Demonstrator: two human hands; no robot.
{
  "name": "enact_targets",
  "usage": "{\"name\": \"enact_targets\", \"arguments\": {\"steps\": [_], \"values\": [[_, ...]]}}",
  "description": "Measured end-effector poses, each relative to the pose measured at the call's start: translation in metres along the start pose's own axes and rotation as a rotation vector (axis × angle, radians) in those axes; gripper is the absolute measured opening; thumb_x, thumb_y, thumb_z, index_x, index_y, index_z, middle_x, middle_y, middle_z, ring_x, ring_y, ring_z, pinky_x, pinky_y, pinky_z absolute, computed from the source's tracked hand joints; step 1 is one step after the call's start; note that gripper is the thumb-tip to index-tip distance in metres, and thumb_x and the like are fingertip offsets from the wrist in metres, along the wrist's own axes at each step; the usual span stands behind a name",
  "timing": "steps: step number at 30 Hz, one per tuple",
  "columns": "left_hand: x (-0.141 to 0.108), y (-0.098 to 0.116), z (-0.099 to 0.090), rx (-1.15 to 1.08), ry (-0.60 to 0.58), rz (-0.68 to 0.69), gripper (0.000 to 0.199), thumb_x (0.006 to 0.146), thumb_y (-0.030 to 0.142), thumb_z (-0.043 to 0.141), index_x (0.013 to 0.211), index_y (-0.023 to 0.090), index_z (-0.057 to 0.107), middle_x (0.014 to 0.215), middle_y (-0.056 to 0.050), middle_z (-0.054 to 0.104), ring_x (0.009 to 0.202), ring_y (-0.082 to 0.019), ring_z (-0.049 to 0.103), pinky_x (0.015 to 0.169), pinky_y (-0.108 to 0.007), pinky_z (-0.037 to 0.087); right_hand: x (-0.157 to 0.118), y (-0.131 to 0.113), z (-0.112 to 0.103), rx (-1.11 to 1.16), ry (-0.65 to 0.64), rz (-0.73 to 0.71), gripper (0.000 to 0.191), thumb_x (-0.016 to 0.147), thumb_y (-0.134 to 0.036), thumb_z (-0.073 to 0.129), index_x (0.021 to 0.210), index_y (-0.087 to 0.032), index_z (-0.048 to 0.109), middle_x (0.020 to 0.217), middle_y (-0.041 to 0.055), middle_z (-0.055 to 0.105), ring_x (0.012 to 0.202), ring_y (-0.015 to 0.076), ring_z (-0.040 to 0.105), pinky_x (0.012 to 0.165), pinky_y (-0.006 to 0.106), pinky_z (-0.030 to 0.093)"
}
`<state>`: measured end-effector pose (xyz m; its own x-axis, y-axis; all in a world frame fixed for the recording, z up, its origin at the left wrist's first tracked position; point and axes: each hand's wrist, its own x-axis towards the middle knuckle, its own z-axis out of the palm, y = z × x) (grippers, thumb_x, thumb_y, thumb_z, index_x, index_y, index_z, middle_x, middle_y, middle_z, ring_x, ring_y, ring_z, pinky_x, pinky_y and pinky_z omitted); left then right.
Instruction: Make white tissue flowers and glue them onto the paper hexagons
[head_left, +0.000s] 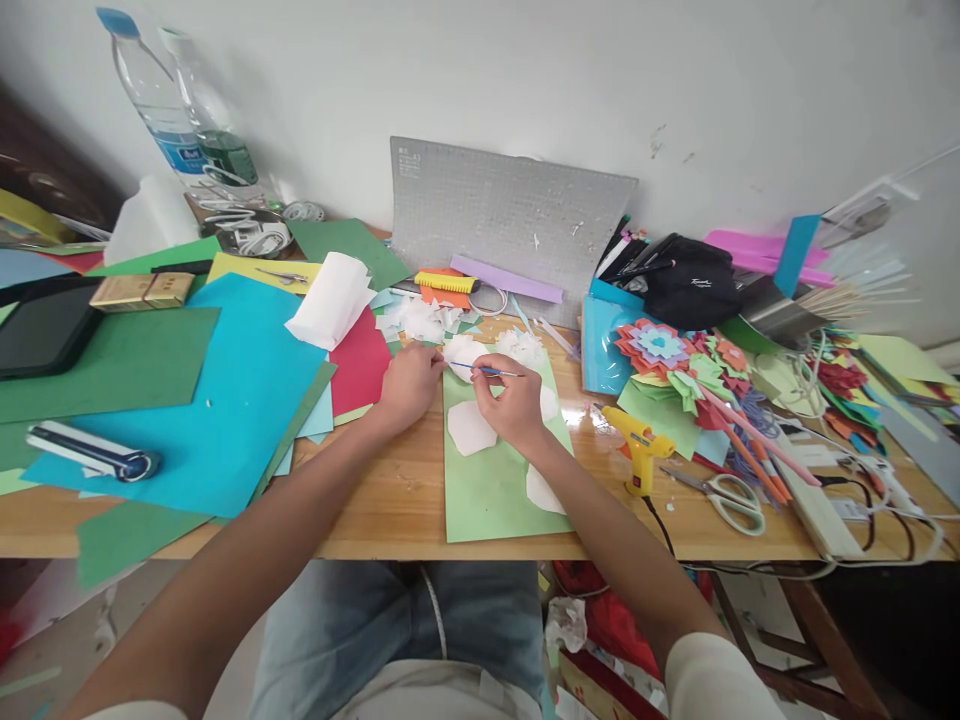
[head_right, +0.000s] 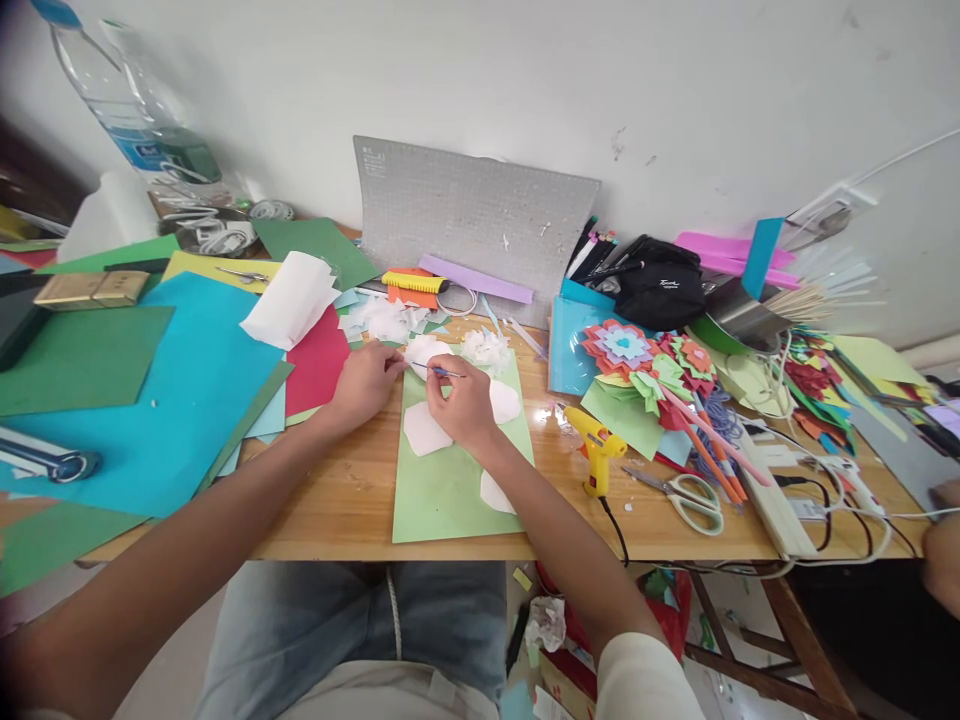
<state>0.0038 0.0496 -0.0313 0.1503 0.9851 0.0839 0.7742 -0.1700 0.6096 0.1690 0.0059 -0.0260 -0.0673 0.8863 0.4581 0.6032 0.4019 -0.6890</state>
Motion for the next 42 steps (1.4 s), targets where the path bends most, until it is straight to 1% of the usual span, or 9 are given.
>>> {"name": "enact_targets", "arguments": {"steps": [3, 8, 12, 18, 22, 28, 31, 37, 42], "values": [[0.000, -0.001, 0.000, -0.009, -0.006, 0.004, 0.019, 0.086, 0.024, 0.055, 0.084, 0.017, 0.073, 0.093, -0.011, 0.068, 0.083, -0.024, 0.061, 0.072, -0.032, 0.048, 0.001, -0.001, 0.000, -0.073, -0.031, -0.050, 0.014, 0.087, -0.023, 0.049, 0.091, -0.023, 0.062, 0.090, 0.0053, 0.067, 0.077, 0.0170, 0.064, 0.074, 0.029, 0.056], [0.000, -0.003, 0.001, -0.011, -0.002, 0.023, 0.020, 0.085, 0.024, 0.055, 0.086, 0.017, 0.074, 0.093, -0.011, 0.069, 0.083, -0.023, 0.061, 0.073, -0.032, 0.049, 0.007, -0.009, -0.002, -0.224, -0.128, -0.071, 0.015, 0.085, -0.018, 0.048, 0.091, -0.022, 0.062, 0.090, 0.0065, 0.067, 0.078, 0.0188, 0.063, 0.074, 0.030, 0.051], [0.000, -0.004, 0.002, -0.001, 0.005, 0.026, 0.021, 0.086, 0.023, 0.053, 0.084, 0.018, 0.074, 0.093, -0.012, 0.069, 0.085, -0.023, 0.061, 0.074, -0.032, 0.049, 0.022, -0.019, -0.003, -0.291, -0.209, -0.073, 0.017, 0.084, -0.014, 0.048, 0.089, -0.020, 0.063, 0.088, 0.0069, 0.068, 0.073, 0.0193, 0.063, 0.071, 0.030, 0.048], [0.001, -0.006, 0.003, -0.005, 0.016, 0.027, 0.021, 0.082, 0.018, 0.052, 0.078, 0.017, 0.073, 0.084, -0.011, 0.067, 0.079, -0.023, 0.061, 0.072, -0.032, 0.048, 0.048, -0.033, 0.000, -0.442, -0.312, -0.091, 0.019, 0.081, -0.010, 0.050, 0.083, -0.017, 0.067, 0.076, 0.0087, 0.069, 0.069, 0.0229, 0.063, 0.066, 0.031, 0.042], [0.001, -0.012, 0.004, -0.034, 0.059, 0.031, 0.023, 0.080, 0.013, 0.051, 0.081, 0.015, 0.074, 0.087, -0.011, 0.068, 0.080, -0.023, 0.063, 0.073, -0.032, 0.050, 0.058, -0.034, 0.001, -0.446, -0.330, -0.073, 0.018, 0.079, -0.011, 0.051, 0.077, -0.018, 0.067, 0.066, 0.0076, 0.067, 0.061, 0.0218, 0.060, 0.062, 0.031, 0.039], [0.000, -0.018, 0.006, -0.074, 0.113, 0.026, 0.025, 0.079, 0.011, 0.051, 0.089, 0.012, 0.075, 0.090, -0.013, 0.069, 0.085, -0.024, 0.064, 0.076, -0.033, 0.051, 0.066, -0.026, 0.000, -0.409, -0.336, -0.081, 0.017, 0.077, -0.011, 0.051, 0.070, -0.018, 0.065, 0.067, 0.0077, 0.068, 0.061, 0.0212, 0.060, 0.066, 0.031, 0.042], [0.000, -0.016, 0.005, -0.068, 0.101, 0.012, 0.026, 0.080, 0.010, 0.051, 0.090, 0.011, 0.074, 0.090, -0.014, 0.069, 0.084, -0.024, 0.064, 0.075, -0.033, 0.051, 0.071, -0.028, 0.000, -0.431, -0.368, -0.084, 0.017, 0.075, -0.009, 0.052, 0.069, -0.018, 0.065, 0.067, 0.0078, 0.067, 0.064, 0.0214, 0.061, 0.067, 0.030, 0.043], [-0.001, -0.011, 0.001, -0.033, 0.069, -0.024, 0.025, 0.080, 0.007, 0.050, 0.087, 0.011, 0.074, 0.089, -0.013, 0.068, 0.082, -0.022, 0.063, 0.074, -0.031, 0.050, 0.078, -0.039, 0.004, -0.527, -0.461, -0.042, 0.017, 0.076, -0.008, 0.053, 0.076, -0.015, 0.067, 0.077, 0.0100, 0.070, 0.073, 0.0226, 0.064, 0.070, 0.030, 0.044], [-0.007, -0.007, -0.002, -0.010, 0.036, 0.018, 0.020, 0.079, 0.011, 0.054, 0.086, 0.013, 0.073, 0.093, -0.011, 0.067, 0.080, -0.020, 0.062, 0.072, -0.029, 0.049, 0.076, -0.035, 0.002, -0.474, -0.393, -0.020, 0.017, 0.075, -0.007, 0.052, 0.075, -0.016, 0.067, 0.075, 0.0079, 0.070, 0.072, 0.0211, 0.065, 0.068, 0.028, 0.044]]}}
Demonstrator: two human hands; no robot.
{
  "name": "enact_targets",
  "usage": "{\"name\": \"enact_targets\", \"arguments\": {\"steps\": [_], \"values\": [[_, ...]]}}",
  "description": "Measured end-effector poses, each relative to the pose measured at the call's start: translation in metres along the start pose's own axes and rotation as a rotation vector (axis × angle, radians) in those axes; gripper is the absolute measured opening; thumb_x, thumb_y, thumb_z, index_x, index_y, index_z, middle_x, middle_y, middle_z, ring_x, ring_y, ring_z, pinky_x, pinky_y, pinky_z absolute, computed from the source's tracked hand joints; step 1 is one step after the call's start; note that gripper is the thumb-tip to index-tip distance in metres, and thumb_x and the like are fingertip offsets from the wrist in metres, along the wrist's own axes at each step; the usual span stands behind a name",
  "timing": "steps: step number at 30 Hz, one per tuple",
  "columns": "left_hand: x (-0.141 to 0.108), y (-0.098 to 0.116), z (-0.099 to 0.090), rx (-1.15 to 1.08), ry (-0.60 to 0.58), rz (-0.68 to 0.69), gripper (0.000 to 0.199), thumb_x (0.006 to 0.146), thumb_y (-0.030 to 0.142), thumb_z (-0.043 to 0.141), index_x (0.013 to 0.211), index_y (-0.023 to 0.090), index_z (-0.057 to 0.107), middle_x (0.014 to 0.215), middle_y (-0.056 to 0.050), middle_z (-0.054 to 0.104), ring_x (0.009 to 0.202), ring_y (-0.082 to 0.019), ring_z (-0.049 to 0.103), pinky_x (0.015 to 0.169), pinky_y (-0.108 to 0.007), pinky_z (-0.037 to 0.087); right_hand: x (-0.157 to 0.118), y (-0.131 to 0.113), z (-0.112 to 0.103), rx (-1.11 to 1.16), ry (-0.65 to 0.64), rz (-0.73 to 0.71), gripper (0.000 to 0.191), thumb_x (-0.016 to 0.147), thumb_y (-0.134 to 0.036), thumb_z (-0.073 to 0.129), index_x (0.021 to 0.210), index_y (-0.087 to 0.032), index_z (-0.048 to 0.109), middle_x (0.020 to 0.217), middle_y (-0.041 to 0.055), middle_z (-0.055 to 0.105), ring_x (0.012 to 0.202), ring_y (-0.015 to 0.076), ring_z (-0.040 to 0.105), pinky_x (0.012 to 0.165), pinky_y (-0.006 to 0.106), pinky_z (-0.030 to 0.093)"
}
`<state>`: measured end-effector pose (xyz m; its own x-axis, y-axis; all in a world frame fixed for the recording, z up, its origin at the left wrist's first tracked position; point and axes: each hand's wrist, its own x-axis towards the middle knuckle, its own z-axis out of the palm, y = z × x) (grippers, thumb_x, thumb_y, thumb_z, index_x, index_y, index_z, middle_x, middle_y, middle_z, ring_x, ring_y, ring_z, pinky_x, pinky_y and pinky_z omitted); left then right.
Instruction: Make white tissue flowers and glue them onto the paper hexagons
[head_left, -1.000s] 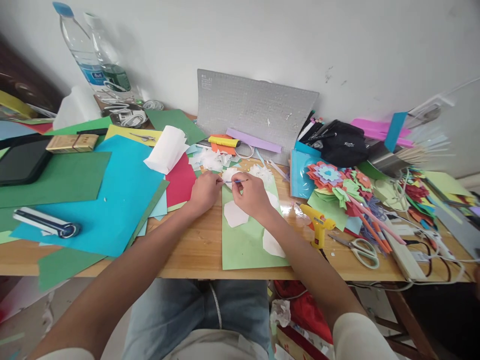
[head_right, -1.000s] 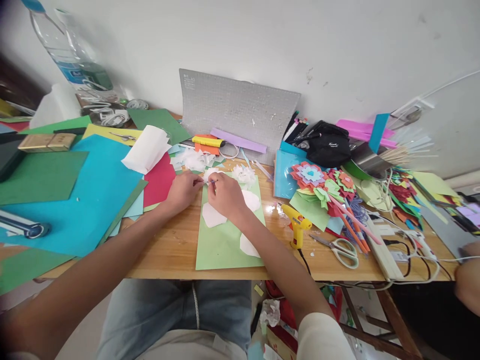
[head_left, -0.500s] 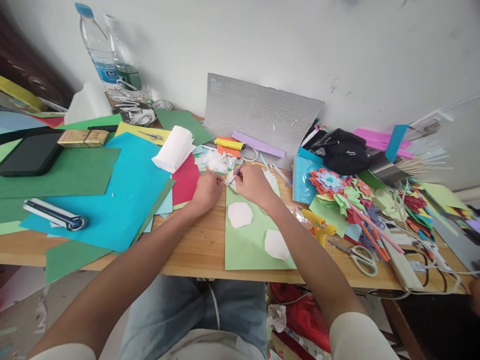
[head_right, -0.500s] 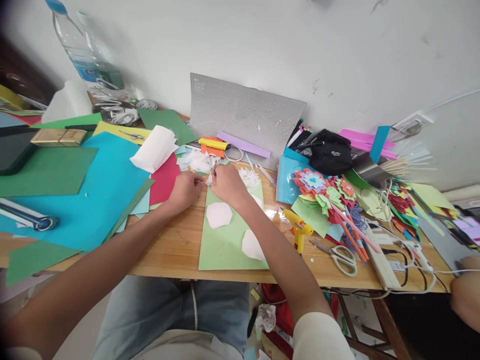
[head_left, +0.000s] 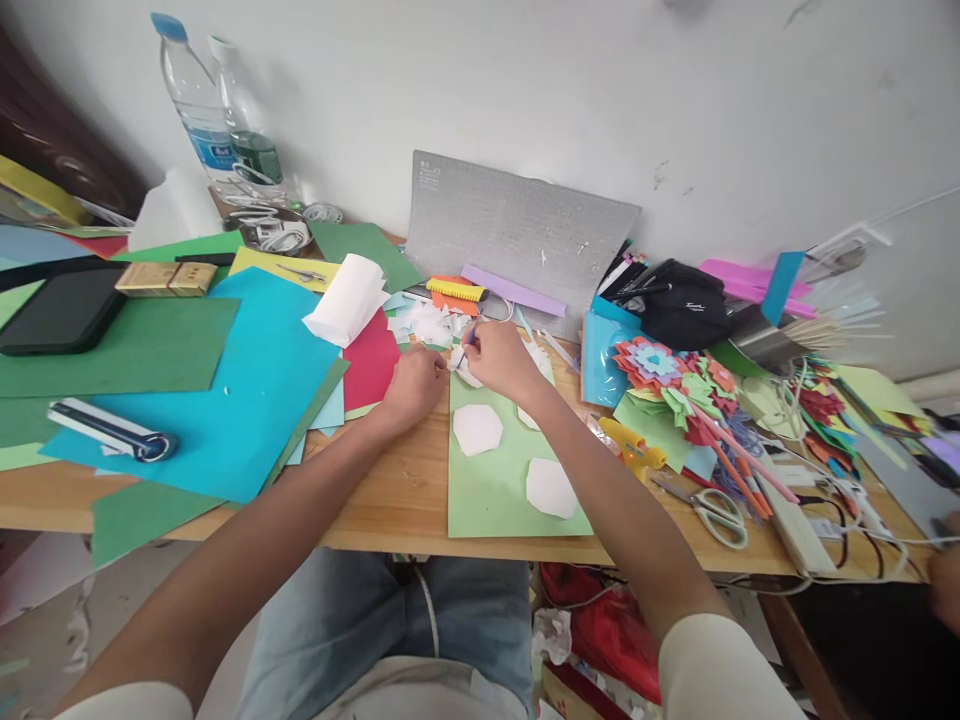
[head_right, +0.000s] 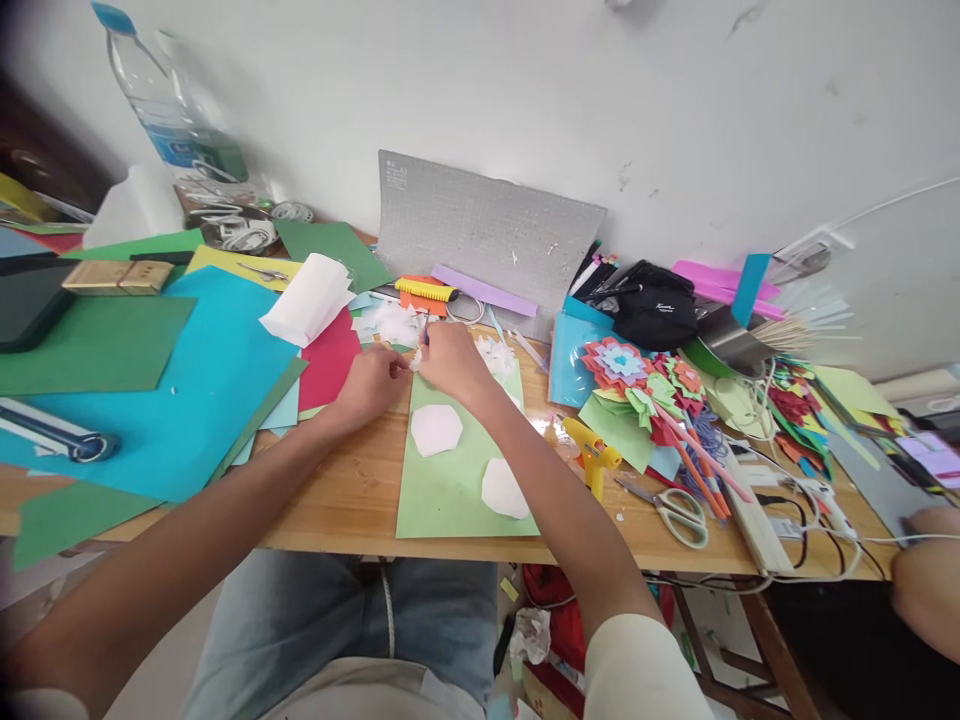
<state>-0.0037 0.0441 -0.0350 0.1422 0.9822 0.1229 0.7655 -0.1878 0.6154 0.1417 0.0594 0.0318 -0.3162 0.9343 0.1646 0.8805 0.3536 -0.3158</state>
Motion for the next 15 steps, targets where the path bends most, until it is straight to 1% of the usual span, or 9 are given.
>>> {"name": "enact_targets", "arguments": {"steps": [4, 6, 11, 13, 15], "values": [[-0.008, 0.005, -0.003, 0.062, -0.121, 0.047, 0.019, 0.079, 0.011, 0.054, 0.077, 0.014, 0.073, 0.097, -0.012, 0.064, 0.076, -0.019, 0.062, 0.065, -0.028, 0.047, -0.011, 0.009, 0.000, 0.106, 0.115, 0.037, 0.015, 0.078, -0.011, 0.053, 0.079, -0.017, 0.067, 0.068, 0.0042, 0.069, 0.065, 0.0183, 0.065, 0.066, 0.027, 0.046], [-0.010, 0.008, -0.005, 0.091, -0.151, 0.065, 0.021, 0.081, 0.011, 0.052, 0.075, 0.013, 0.073, 0.097, -0.013, 0.064, 0.076, -0.019, 0.062, 0.066, -0.029, 0.047, -0.015, 0.011, -0.001, 0.149, 0.170, 0.055, 0.014, 0.079, -0.013, 0.053, 0.079, -0.017, 0.067, 0.067, 0.0033, 0.069, 0.063, 0.0176, 0.065, 0.066, 0.027, 0.046], [-0.013, 0.011, -0.006, 0.128, -0.176, 0.093, 0.022, 0.083, 0.012, 0.052, 0.074, 0.012, 0.072, 0.098, -0.013, 0.064, 0.076, -0.020, 0.062, 0.067, -0.030, 0.046, -0.025, 0.012, -0.011, 0.256, 0.253, 0.066, 0.011, 0.079, -0.017, 0.055, 0.078, -0.018, 0.065, 0.066, 0.0019, 0.069, 0.060, 0.0163, 0.065, 0.063, 0.027, 0.049], [-0.014, 0.011, -0.008, 0.120, -0.179, 0.099, 0.022, 0.083, 0.014, 0.053, 0.072, 0.012, 0.071, 0.095, -0.013, 0.065, 0.075, -0.019, 0.061, 0.065, -0.029, 0.045, -0.038, 0.013, -0.015, 0.287, 0.283, 0.044, 0.011, 0.082, -0.019, 0.054, 0.082, -0.019, 0.065, 0.071, 0.0015, 0.070, 0.061, 0.0154, 0.066, 0.063, 0.026, 0.051], [-0.013, 0.010, -0.011, 0.085, -0.137, 0.103, 0.023, 0.085, 0.017, 0.052, 0.072, 0.014, 0.070, 0.092, -0.012, 0.065, 0.073, -0.019, 0.060, 0.064, -0.029, 0.045, -0.058, 0.018, -0.016, 0.258, 0.310, -0.010, 0.012, 0.085, -0.021, 0.054, 0.087, -0.020, 0.065, 0.080, 0.0022, 0.072, 0.065, 0.0150, 0.067, 0.065, 0.026, 0.053]]}}
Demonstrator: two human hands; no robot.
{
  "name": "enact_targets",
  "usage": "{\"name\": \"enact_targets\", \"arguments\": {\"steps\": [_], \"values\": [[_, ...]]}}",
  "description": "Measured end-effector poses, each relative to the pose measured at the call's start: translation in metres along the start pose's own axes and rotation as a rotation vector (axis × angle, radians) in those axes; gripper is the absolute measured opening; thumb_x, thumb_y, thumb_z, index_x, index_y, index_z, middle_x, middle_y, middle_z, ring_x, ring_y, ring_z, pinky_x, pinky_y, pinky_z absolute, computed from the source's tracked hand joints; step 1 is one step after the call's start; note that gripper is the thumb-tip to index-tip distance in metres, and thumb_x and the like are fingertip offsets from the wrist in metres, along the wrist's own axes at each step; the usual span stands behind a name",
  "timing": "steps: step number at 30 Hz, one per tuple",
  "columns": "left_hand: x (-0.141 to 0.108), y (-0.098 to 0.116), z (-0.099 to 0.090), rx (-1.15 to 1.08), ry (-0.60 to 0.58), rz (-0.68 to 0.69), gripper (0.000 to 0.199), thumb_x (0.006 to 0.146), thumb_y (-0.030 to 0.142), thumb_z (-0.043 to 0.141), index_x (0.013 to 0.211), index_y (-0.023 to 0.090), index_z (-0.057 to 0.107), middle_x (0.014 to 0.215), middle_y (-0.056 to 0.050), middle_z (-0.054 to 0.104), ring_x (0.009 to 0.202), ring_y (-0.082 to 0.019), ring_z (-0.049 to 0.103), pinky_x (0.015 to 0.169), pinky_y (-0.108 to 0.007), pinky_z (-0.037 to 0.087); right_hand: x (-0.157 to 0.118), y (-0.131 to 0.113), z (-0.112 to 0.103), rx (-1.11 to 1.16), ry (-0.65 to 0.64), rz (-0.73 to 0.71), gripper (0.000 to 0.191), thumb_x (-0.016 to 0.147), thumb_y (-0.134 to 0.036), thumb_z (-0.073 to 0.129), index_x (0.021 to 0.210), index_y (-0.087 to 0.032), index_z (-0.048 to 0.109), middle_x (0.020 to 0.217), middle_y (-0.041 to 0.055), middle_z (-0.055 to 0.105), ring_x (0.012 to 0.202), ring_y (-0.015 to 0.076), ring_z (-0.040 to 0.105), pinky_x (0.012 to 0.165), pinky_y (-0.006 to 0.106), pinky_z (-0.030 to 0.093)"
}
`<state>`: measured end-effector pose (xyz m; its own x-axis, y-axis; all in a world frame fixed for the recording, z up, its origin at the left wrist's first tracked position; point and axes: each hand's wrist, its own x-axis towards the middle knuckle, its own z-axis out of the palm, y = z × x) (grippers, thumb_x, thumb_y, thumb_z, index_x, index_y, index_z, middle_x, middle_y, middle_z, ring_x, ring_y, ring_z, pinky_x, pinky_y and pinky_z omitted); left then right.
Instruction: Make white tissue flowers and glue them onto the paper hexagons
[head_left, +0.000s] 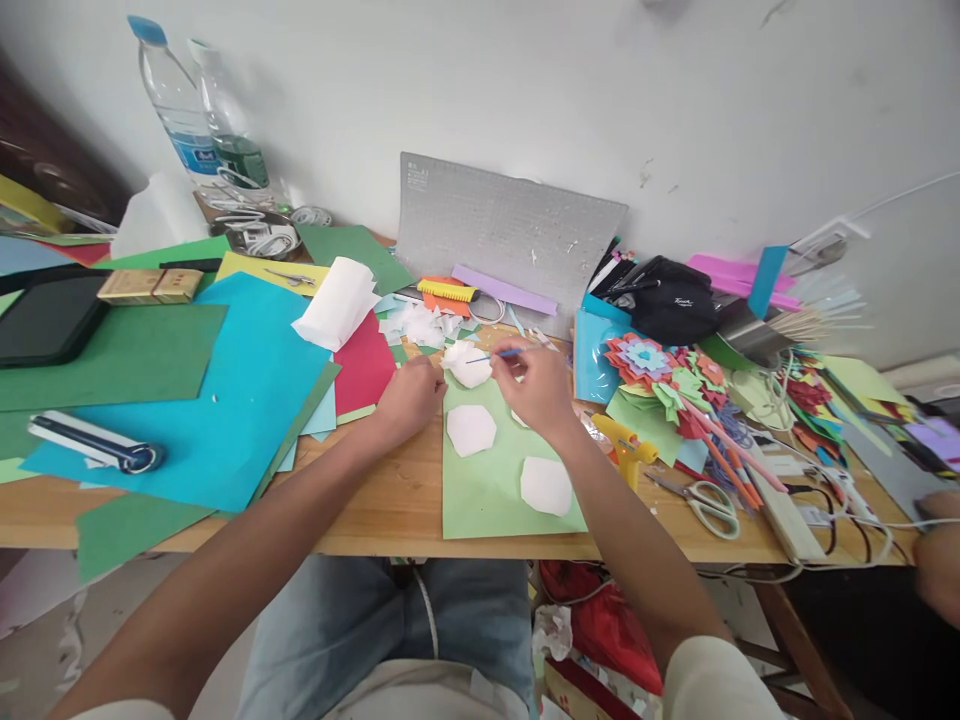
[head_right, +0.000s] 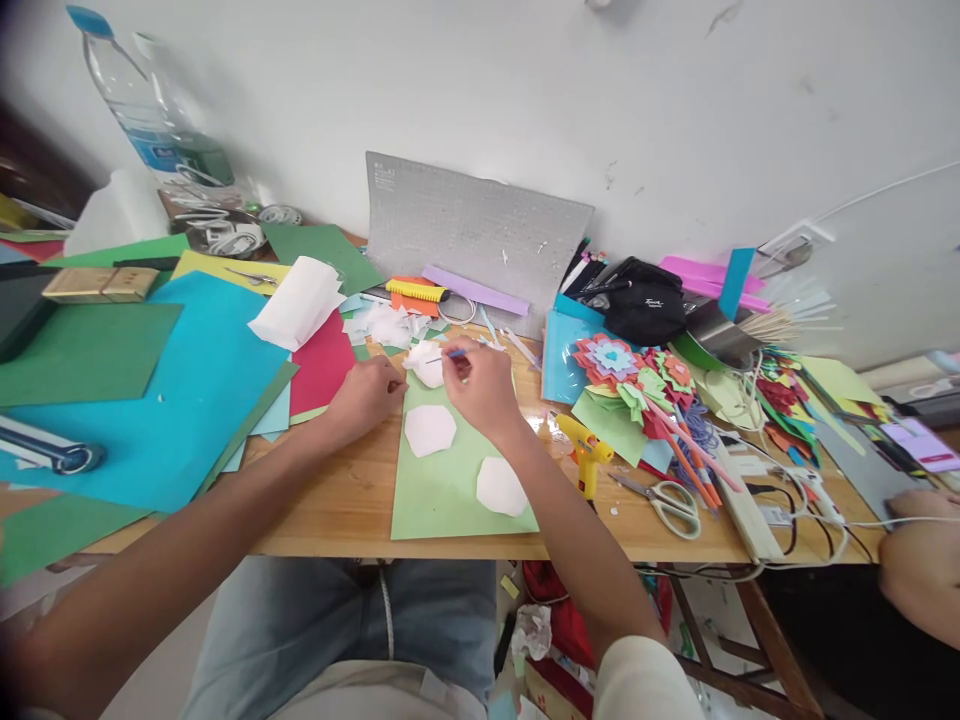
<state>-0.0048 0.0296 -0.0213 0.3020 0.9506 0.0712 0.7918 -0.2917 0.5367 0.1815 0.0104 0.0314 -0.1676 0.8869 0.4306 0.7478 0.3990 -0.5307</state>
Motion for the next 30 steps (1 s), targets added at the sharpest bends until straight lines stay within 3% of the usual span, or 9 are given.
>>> {"name": "enact_targets", "arguments": {"steps": [2, 5, 10, 14, 18, 27, 30], "values": [[0.002, -0.004, -0.006, -0.018, 0.114, -0.008, 0.026, 0.088, 0.021, 0.048, 0.077, 0.015, 0.071, 0.091, -0.010, 0.066, 0.073, -0.019, 0.060, 0.065, -0.029, 0.045, -0.027, 0.008, -0.006, -0.101, 0.036, -0.093, 0.015, 0.088, -0.019, 0.051, 0.093, -0.020, 0.065, 0.091, 0.0054, 0.072, 0.074, 0.0159, 0.068, 0.068, 0.027, 0.054], [0.009, -0.016, -0.018, 0.040, 0.298, -0.059, 0.030, 0.092, 0.026, 0.043, 0.093, 0.016, 0.072, 0.096, -0.011, 0.067, 0.081, -0.021, 0.062, 0.071, -0.031, 0.046, -0.069, 0.026, -0.008, -0.359, -0.032, -0.299, 0.022, 0.090, -0.011, 0.046, 0.096, -0.019, 0.066, 0.091, 0.0088, 0.072, 0.084, 0.0192, 0.068, 0.072, 0.029, 0.053], [0.019, -0.034, -0.035, 0.186, 0.303, -0.232, 0.036, 0.091, 0.024, 0.041, 0.109, 0.016, 0.071, 0.113, -0.015, 0.067, 0.096, -0.029, 0.064, 0.076, -0.037, 0.048, -0.107, 0.045, -0.001, -0.545, -0.171, -0.439, 0.028, 0.091, -0.006, 0.044, 0.103, -0.019, 0.067, 0.097, 0.0093, 0.071, 0.089, 0.0196, 0.065, 0.074, 0.031, 0.052], [0.020, -0.041, -0.045, 0.244, 0.231, -0.309, 0.037, 0.090, 0.022, 0.040, 0.105, 0.017, 0.074, 0.114, -0.016, 0.068, 0.098, -0.032, 0.063, 0.075, -0.039, 0.049, -0.105, 0.040, -0.003, -0.488, -0.249, -0.400, 0.025, 0.089, -0.006, 0.050, 0.102, -0.018, 0.067, 0.096, 0.0088, 0.070, 0.092, 0.0205, 0.063, 0.076, 0.031, 0.051], [0.019, -0.044, -0.047, 0.251, 0.211, -0.291, 0.038, 0.091, 0.023, 0.039, 0.105, 0.018, 0.074, 0.115, -0.014, 0.068, 0.100, -0.031, 0.063, 0.078, -0.039, 0.050, -0.096, 0.032, -0.011, -0.433, -0.294, -0.297, 0.024, 0.086, -0.006, 0.050, 0.098, -0.018, 0.067, 0.090, 0.0079, 0.069, 0.089, 0.0203, 0.061, 0.072, 0.030, 0.049], [0.032, -0.032, -0.024, 0.243, 0.216, -0.211, 0.034, 0.092, 0.039, 0.049, 0.107, 0.018, 0.071, 0.110, -0.014, 0.067, 0.099, -0.030, 0.064, 0.080, -0.038, 0.049, -0.053, 0.023, -0.009, -0.293, -0.179, -0.042, 0.020, 0.088, -0.013, 0.050, 0.090, -0.022, 0.068, 0.088, 0.0040, 0.071, 0.083, 0.0189, 0.064, 0.070, 0.029, 0.045], [0.035, -0.037, -0.027, 0.292, 0.239, -0.220, 0.032, 0.091, 0.032, 0.049, 0.110, 0.016, 0.070, 0.113, -0.015, 0.065, 0.099, -0.031, 0.063, 0.080, -0.038, 0.048, -0.043, 0.020, -0.002, -0.257, -0.144, 0.004, 0.020, 0.088, -0.015, 0.050, 0.091, -0.023, 0.069, 0.089, 0.0039, 0.072, 0.082, 0.0193, 0.065, 0.069, 0.029, 0.045]]}}
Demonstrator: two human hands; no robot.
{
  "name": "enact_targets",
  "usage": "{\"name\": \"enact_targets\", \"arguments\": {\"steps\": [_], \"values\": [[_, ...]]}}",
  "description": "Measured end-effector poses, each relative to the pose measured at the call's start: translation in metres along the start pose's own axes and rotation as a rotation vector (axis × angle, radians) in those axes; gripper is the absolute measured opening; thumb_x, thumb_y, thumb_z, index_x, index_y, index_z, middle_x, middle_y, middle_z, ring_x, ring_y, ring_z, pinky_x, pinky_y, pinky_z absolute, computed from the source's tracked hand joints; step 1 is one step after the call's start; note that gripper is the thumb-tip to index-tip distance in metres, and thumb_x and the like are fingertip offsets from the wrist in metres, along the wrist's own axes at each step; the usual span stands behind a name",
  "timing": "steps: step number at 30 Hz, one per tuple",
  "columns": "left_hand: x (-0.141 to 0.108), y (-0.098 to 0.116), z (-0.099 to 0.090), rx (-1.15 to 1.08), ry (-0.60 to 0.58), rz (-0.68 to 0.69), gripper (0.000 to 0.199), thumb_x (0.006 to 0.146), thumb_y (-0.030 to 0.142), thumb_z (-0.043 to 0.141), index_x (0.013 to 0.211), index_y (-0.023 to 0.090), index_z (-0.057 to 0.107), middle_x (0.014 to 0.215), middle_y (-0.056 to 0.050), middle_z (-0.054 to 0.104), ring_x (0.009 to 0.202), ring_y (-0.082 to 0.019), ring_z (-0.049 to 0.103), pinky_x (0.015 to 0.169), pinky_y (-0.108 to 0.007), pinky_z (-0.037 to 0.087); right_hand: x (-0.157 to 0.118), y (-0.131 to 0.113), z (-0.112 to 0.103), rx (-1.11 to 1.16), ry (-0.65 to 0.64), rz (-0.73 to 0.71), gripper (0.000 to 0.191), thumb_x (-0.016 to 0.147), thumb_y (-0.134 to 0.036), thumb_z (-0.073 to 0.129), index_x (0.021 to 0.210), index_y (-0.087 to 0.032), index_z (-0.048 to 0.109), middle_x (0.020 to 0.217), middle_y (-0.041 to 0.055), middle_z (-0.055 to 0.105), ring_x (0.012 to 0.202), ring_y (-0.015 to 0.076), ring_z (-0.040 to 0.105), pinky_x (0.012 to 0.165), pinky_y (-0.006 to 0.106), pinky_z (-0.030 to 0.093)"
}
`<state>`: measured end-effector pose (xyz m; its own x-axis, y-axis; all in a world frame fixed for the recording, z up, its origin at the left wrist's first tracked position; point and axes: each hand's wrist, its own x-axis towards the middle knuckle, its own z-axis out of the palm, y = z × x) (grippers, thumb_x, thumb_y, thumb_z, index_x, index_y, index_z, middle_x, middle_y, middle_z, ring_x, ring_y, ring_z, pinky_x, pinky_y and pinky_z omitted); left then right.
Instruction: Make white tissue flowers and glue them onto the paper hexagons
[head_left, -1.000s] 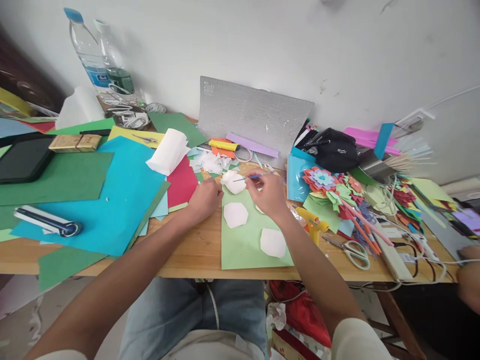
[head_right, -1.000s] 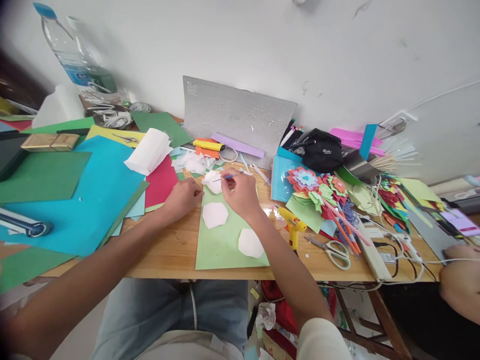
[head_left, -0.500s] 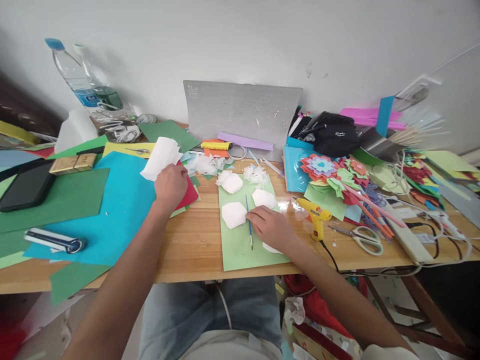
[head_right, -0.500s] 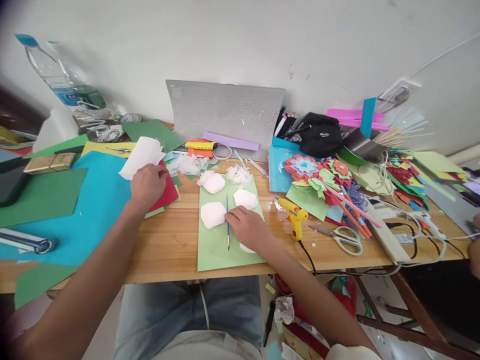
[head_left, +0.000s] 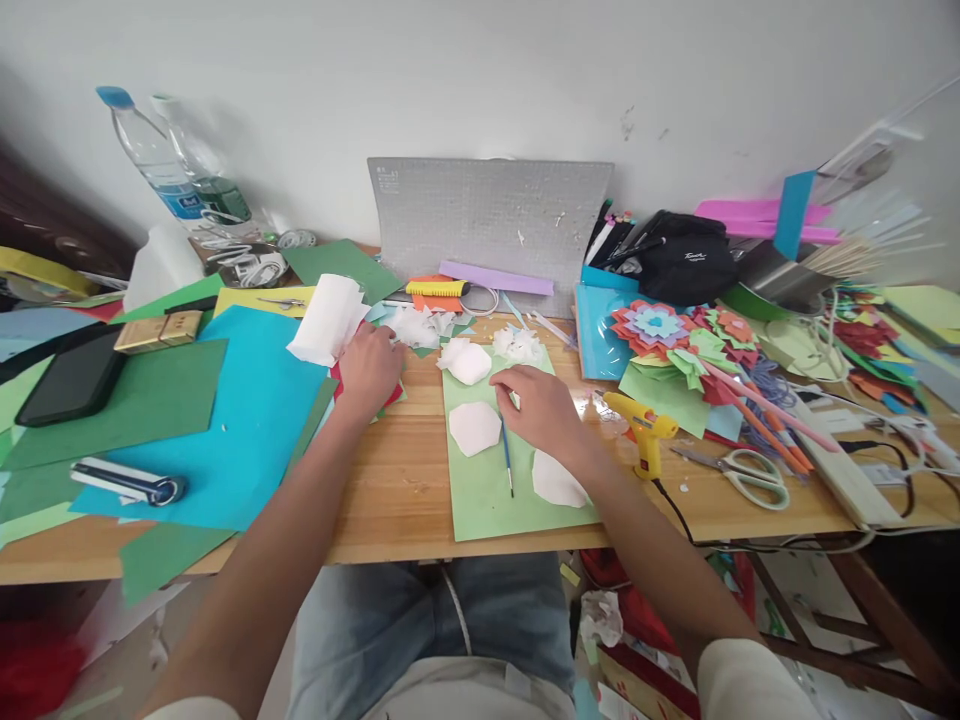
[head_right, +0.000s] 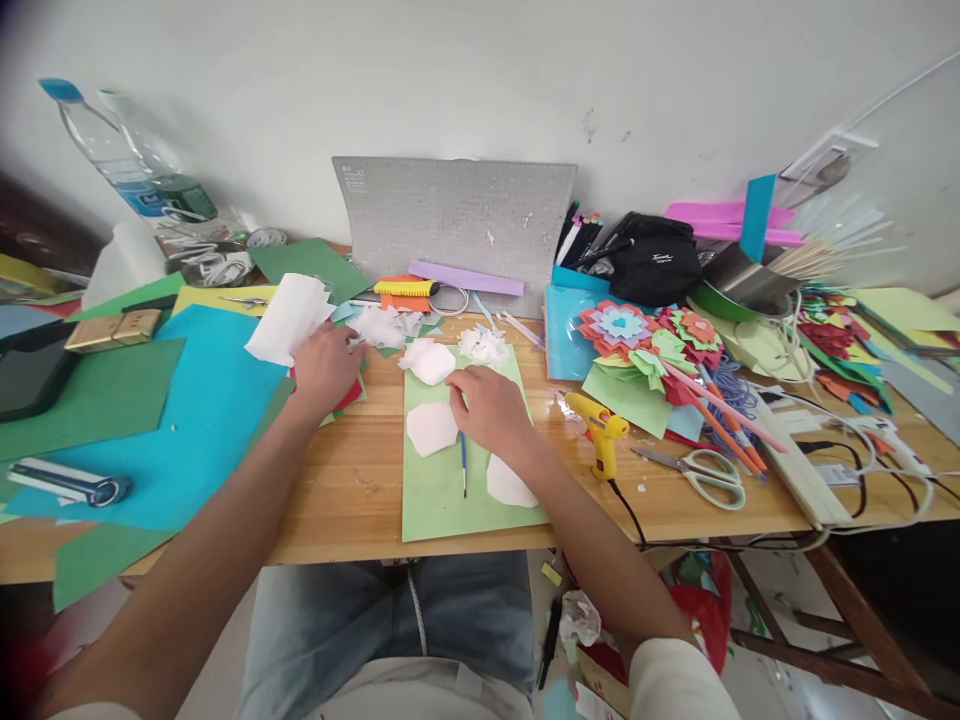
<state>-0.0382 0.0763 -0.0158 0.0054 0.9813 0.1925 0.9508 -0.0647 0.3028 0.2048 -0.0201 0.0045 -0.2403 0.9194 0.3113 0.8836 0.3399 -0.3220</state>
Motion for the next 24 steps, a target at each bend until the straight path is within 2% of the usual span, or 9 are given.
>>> {"name": "enact_targets", "arguments": {"steps": [3, 6, 9, 16, 21, 24], "values": [[0.003, -0.011, -0.005, 0.041, 0.014, -0.032, 0.034, 0.090, 0.024, 0.045, 0.113, 0.016, 0.069, 0.118, -0.017, 0.062, 0.101, -0.030, 0.062, 0.080, -0.038, 0.048, 0.003, -0.001, 0.005, 0.068, 0.032, 0.030, 0.021, 0.088, -0.014, 0.051, 0.092, -0.023, 0.069, 0.090, 0.0035, 0.073, 0.081, 0.0188, 0.065, 0.071, 0.029, 0.046], [0.004, -0.016, -0.004, 0.054, -0.028, -0.066, 0.034, 0.093, 0.027, 0.041, 0.105, 0.017, 0.072, 0.116, -0.017, 0.061, 0.100, -0.032, 0.062, 0.076, -0.038, 0.049, 0.001, 0.003, 0.011, 0.144, 0.046, 0.049, 0.021, 0.086, -0.014, 0.051, 0.094, -0.022, 0.069, 0.089, 0.0029, 0.073, 0.078, 0.0181, 0.066, 0.072, 0.029, 0.048], [0.004, -0.014, 0.001, 0.057, -0.028, -0.072, 0.032, 0.093, 0.032, 0.046, 0.103, 0.018, 0.072, 0.116, -0.018, 0.061, 0.102, -0.034, 0.060, 0.076, -0.040, 0.048, -0.002, 0.008, 0.015, 0.201, 0.056, 0.055, 0.021, 0.086, -0.015, 0.051, 0.095, -0.022, 0.070, 0.090, 0.0029, 0.074, 0.078, 0.0178, 0.066, 0.071, 0.029, 0.049], [0.004, -0.009, 0.003, 0.000, 0.019, -0.109, 0.037, 0.090, 0.033, 0.050, 0.119, 0.018, 0.066, 0.122, -0.017, 0.058, 0.100, -0.033, 0.060, 0.076, -0.041, 0.048, -0.005, 0.018, 0.020, 0.233, 0.090, 0.045, 0.021, 0.086, -0.016, 0.051, 0.096, -0.021, 0.070, 0.090, 0.0025, 0.074, 0.077, 0.0168, 0.067, 0.071, 0.028, 0.049], [0.004, -0.010, 0.007, 0.026, 0.031, -0.096, 0.036, 0.094, 0.033, 0.041, 0.105, 0.020, 0.073, 0.115, -0.016, 0.061, 0.099, -0.033, 0.060, 0.077, -0.041, 0.047, -0.006, 0.017, 0.021, 0.223, 0.073, 0.039, 0.022, 0.086, -0.015, 0.051, 0.097, -0.022, 0.070, 0.090, 0.0025, 0.074, 0.078, 0.0172, 0.067, 0.073, 0.029, 0.049], [0.004, -0.010, 0.006, -0.003, 0.049, -0.112, 0.038, 0.094, 0.032, 0.039, 0.103, 0.020, 0.074, 0.117, -0.016, 0.060, 0.097, -0.032, 0.061, 0.076, -0.039, 0.047, -0.005, 0.016, 0.020, 0.215, 0.063, 0.040, 0.022, 0.087, -0.016, 0.051, 0.096, -0.022, 0.070, 0.091, 0.0029, 0.075, 0.079, 0.0176, 0.067, 0.072, 0.029, 0.049]]}}
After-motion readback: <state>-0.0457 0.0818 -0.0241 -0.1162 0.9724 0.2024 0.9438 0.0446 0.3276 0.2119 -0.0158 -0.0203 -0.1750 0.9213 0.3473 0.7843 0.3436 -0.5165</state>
